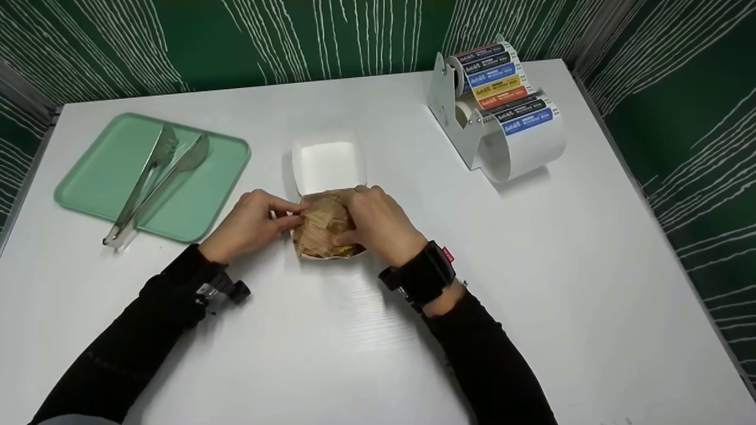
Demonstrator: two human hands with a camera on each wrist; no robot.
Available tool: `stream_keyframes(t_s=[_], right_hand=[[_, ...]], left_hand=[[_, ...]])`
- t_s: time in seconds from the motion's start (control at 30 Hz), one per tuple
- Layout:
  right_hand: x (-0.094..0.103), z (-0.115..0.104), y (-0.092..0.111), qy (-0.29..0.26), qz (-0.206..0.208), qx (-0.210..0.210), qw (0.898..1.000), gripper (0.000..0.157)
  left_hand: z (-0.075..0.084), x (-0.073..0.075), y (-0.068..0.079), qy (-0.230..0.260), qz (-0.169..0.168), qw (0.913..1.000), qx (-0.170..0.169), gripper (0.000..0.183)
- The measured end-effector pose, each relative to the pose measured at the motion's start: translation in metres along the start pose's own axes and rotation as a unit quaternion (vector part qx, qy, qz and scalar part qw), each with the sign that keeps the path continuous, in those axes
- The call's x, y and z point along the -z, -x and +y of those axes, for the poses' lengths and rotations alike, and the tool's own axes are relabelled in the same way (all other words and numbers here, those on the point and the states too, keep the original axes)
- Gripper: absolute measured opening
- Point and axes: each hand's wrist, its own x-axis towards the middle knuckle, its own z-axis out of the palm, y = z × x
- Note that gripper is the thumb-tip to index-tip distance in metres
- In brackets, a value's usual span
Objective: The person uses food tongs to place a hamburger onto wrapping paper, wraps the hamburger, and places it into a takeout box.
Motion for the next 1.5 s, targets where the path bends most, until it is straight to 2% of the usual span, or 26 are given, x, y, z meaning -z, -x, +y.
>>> stream_keyframes(t_s=[0.17, 0.3, 0.4, 0.5, 0.57, 0.7, 0.87, 1.03, 1.13, 1.27, 1.37, 1.5], right_hand=[[-0.001, 0.003, -0.002, -0.036, -0.016, -0.017, 0.999, 0.054], [0.000, 0.003, -0.003, -0.058, -0.030, -0.040, 0.997, 0.044], [0.000, 0.002, -0.004, -0.057, -0.032, -0.051, 0.997, 0.043], [0.000, 0.002, -0.002, -0.044, -0.026, -0.046, 0.998, 0.049], [0.002, 0.001, 0.001, -0.023, -0.018, -0.034, 0.999, 0.058], [0.008, -0.001, 0.006, 0.018, -0.008, -0.012, 1.000, 0.070], [0.015, -0.005, 0.012, 0.034, 0.005, 0.011, 0.999, 0.065], [0.018, -0.009, 0.017, 0.075, 0.048, 0.040, 0.995, 0.056], [0.018, -0.011, 0.020, 0.091, 0.052, 0.039, 0.994, 0.050], [0.018, -0.009, 0.021, 0.061, 0.019, 0.027, 0.998, 0.045], [0.018, -0.007, 0.020, 0.033, 0.003, 0.029, 0.999, 0.042], [0.018, -0.005, 0.019, 0.031, -0.005, 0.021, 0.999, 0.044]], left_hand=[[-0.001, -0.001, -0.001, 0.006, 0.002, 1.0000, -0.007, 0.026], [-0.001, -0.001, -0.002, 0.020, 0.000, 0.9998, 0.002, 0.022], [-0.001, -0.001, -0.003, 0.029, -0.002, 0.9995, 0.012, 0.019], [-0.003, 0.001, -0.002, 0.038, 0.000, 0.9992, 0.015, 0.018], [-0.005, 0.002, -0.001, 0.044, 0.000, 0.9989, 0.013, 0.020], [-0.010, 0.008, 0.004, 0.068, -0.018, 0.9975, 0.000, 0.025], [-0.011, 0.017, 0.007, 0.102, -0.046, 0.9937, -0.013, 0.032], [-0.012, 0.021, 0.009, 0.104, -0.056, 0.9927, -0.025, 0.033], [-0.009, 0.020, 0.010, 0.107, -0.057, 0.9923, -0.022, 0.033], [-0.002, 0.014, 0.010, 0.106, -0.045, 0.9932, -0.017, 0.030], [0.003, 0.010, 0.009, 0.099, -0.029, 0.9944, -0.025, 0.025], [0.008, 0.006, 0.009, 0.077, -0.011, 0.9962, -0.039, 0.019]])
